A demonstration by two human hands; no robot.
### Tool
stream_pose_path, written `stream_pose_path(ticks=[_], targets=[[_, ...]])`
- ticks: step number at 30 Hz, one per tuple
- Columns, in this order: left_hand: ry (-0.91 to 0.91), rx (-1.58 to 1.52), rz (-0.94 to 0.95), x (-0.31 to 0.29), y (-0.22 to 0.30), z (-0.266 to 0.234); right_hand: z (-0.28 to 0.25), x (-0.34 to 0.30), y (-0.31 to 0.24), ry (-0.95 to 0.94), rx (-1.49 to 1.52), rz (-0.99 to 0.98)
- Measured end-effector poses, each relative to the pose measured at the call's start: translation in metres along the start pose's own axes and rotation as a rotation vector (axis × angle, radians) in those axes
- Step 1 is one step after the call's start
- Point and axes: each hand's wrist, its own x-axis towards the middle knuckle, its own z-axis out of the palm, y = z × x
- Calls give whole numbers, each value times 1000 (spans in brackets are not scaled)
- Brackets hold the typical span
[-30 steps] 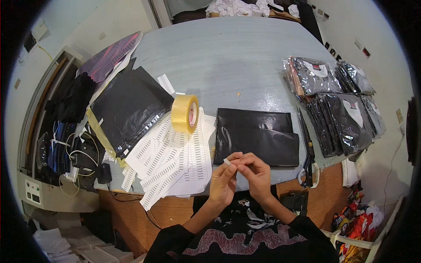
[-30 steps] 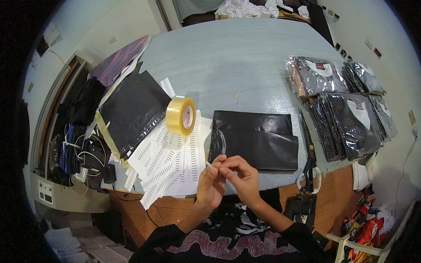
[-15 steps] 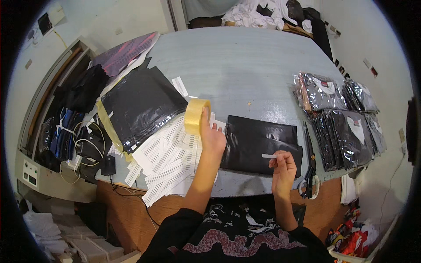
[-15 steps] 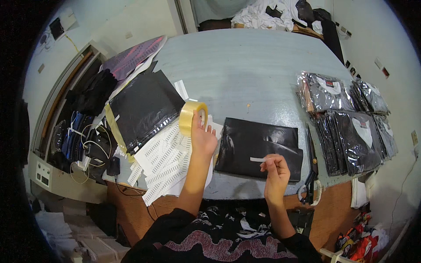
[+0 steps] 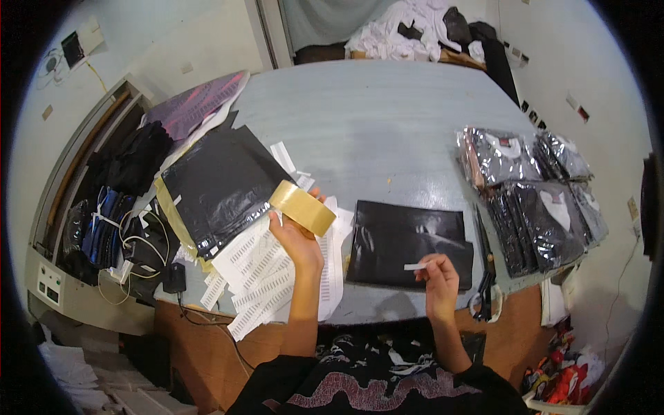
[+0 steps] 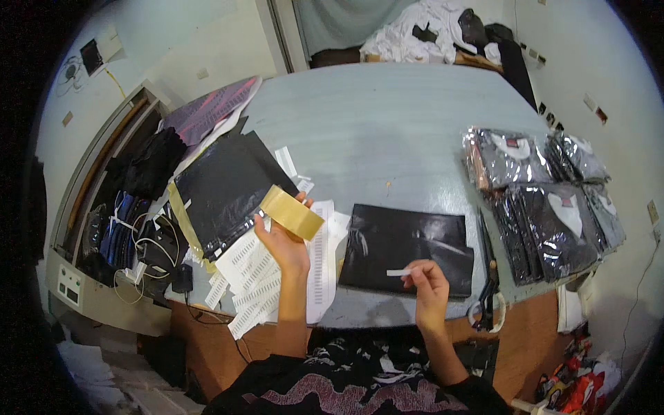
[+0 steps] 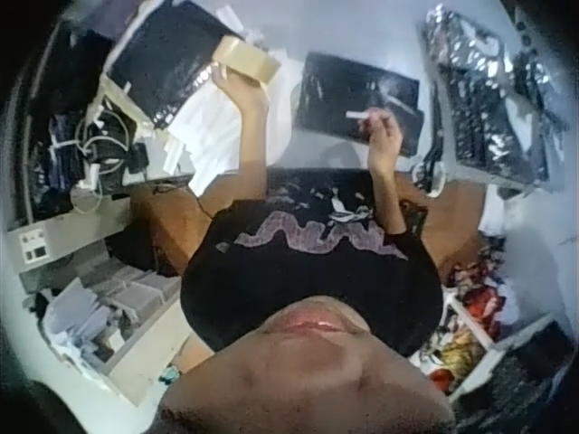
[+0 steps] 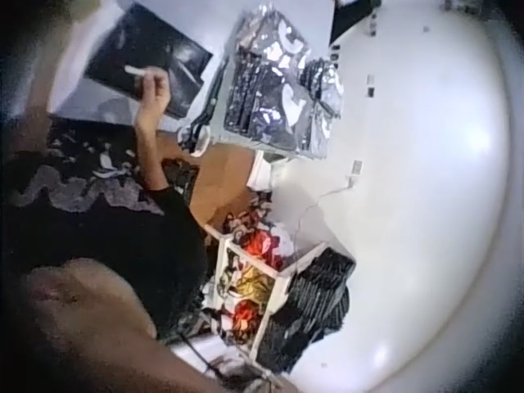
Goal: Packing folded shirts into black shipping envelopes and applying tape and labels.
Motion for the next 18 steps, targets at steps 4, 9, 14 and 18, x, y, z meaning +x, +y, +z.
stream_pose_path(ticks=[4,9,14,18], targets=[[-325,-17,-258,-47,22,-10,7,0,-14,-318,11,37],[-524,234,-399,-94,24,-12,28,-9,-29,-751,-395,-72],[-493,529,-418,-117,21,-35,31,-16,-24,-898,-448,35],[-520,681,-229,-110,43,-51,43,-23,-7,-925,-362,60]])
